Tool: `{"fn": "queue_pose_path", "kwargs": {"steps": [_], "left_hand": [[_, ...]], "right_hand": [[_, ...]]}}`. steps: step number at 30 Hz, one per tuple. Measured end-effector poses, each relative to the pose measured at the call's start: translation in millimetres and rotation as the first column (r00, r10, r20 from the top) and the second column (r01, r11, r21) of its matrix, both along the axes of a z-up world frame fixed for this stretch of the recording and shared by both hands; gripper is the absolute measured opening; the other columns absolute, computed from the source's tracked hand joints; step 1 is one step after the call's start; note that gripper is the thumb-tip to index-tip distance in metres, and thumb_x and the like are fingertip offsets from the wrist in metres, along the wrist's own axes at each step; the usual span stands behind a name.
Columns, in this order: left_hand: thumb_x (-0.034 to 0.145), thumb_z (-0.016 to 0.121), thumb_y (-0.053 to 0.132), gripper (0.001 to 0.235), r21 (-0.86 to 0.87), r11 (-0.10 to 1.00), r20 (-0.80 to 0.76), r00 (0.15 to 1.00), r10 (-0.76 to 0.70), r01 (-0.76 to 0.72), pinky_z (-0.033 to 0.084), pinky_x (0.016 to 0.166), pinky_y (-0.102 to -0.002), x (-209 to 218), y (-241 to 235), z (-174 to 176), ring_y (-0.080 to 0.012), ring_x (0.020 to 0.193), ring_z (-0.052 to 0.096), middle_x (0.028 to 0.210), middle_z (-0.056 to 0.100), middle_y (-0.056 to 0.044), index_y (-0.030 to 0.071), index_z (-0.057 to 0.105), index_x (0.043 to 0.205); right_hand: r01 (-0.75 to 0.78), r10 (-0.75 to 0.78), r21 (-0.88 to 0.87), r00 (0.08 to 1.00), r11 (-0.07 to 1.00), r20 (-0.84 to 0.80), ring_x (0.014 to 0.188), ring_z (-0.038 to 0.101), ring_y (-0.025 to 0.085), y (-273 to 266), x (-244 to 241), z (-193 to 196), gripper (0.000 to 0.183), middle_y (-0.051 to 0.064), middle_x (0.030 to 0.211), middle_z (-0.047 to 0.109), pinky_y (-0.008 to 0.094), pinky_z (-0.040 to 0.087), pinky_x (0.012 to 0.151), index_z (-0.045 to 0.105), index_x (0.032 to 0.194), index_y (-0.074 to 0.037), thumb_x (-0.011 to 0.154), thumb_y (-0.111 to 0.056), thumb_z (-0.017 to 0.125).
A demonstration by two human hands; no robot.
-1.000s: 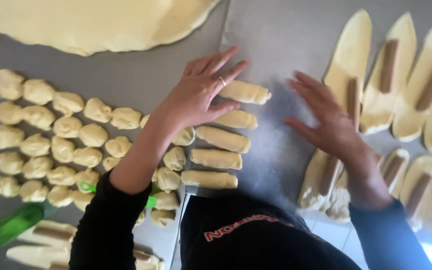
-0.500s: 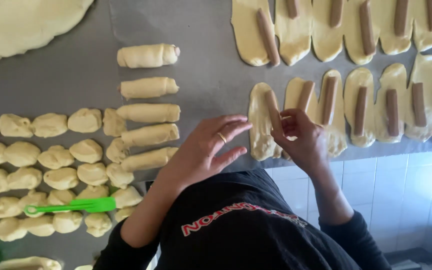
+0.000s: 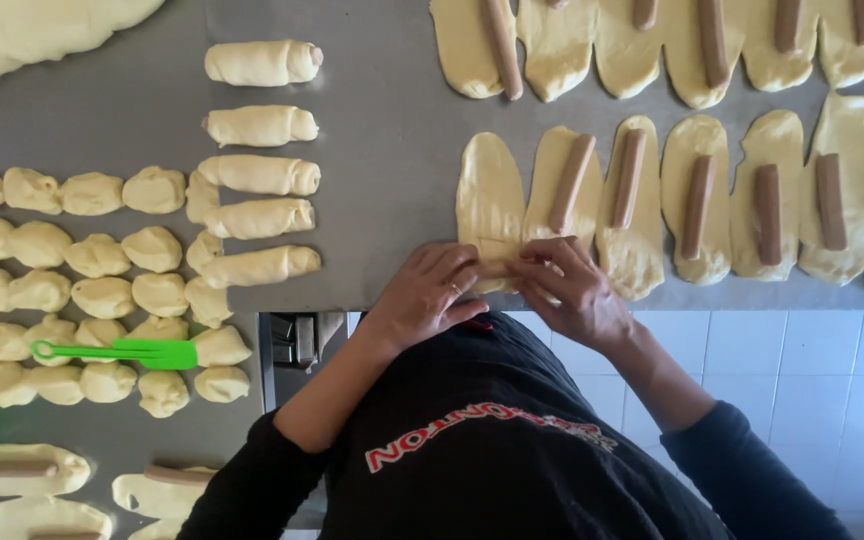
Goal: The person places sausages onto flattened dough pieces arranged on a metal table. They then roll the dough around each sausage to enclose it, creating cylindrical pastries. The finished rolls are placed in a row on the table.
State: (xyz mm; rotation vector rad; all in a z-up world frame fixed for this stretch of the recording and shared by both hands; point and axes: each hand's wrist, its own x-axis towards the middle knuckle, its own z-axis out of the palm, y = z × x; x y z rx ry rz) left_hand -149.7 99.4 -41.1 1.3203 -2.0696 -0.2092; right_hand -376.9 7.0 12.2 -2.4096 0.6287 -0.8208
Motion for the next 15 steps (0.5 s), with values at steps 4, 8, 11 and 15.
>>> {"fn": "queue_pose_path", "kwargs": {"steps": [4,8,11,15], "left_hand": [[0.091,0.069,0.053,0.038,-0.080,0.996,0.127,0.990,0.059,-0.049,0.049,0.087,-0.042,-1.4,-0.7,-9.0,-0.0242,0.100,0.063,0.108,0.058,-0.003,0.020,0.067,0.109],[0.099,0.064,0.044,0.025,-0.171,0.984,0.183,0.979,0.086,-0.054,0.048,0.080,-0.036,2.3,-18.4,3.9,-0.0201,0.085,0.063,0.092,0.057,0.000,0.020,0.068,0.098],[0.098,0.066,0.045,0.029,-0.159,0.979,0.148,0.977,0.153,-0.129,0.047,0.072,-0.036,10.5,-37.6,-1.2,-0.0183,0.074,0.060,0.083,0.054,0.004,0.019,0.068,0.085],[0.068,0.078,0.073,0.072,0.101,0.939,0.043,0.944,0.326,-0.329,0.044,0.082,-0.044,26.7,-67.5,10.3,-0.0262,0.097,0.058,0.104,0.053,-0.002,0.016,0.061,0.109]], "right_hand": [[-0.018,0.013,-0.118,0.999,0.993,-0.043,0.087,0.063,0.028,3.1,-2.0,-10.8,0.040,0.011,0.103,0.063,0.039,0.056,0.077,0.076,0.110,-0.007,0.087,-0.040,0.081],[-0.018,0.016,-0.184,1.000,0.983,-0.015,0.079,0.063,0.027,-9.8,4.4,-24.4,0.023,0.009,0.095,0.065,0.037,0.057,0.072,0.079,0.103,-0.009,0.091,-0.029,0.079],[-0.009,0.009,-0.079,1.000,0.997,-0.002,0.072,0.063,0.032,-23.1,9.6,-30.0,0.016,0.010,0.087,0.066,0.042,0.054,0.066,0.079,0.096,-0.008,0.096,-0.023,0.075],[0.082,-0.084,-0.041,0.995,0.996,-0.052,0.079,0.063,0.032,-48.3,15.5,-25.1,0.020,0.009,0.086,0.061,0.042,0.053,0.071,0.077,0.097,-0.007,0.091,-0.024,0.083]]}}
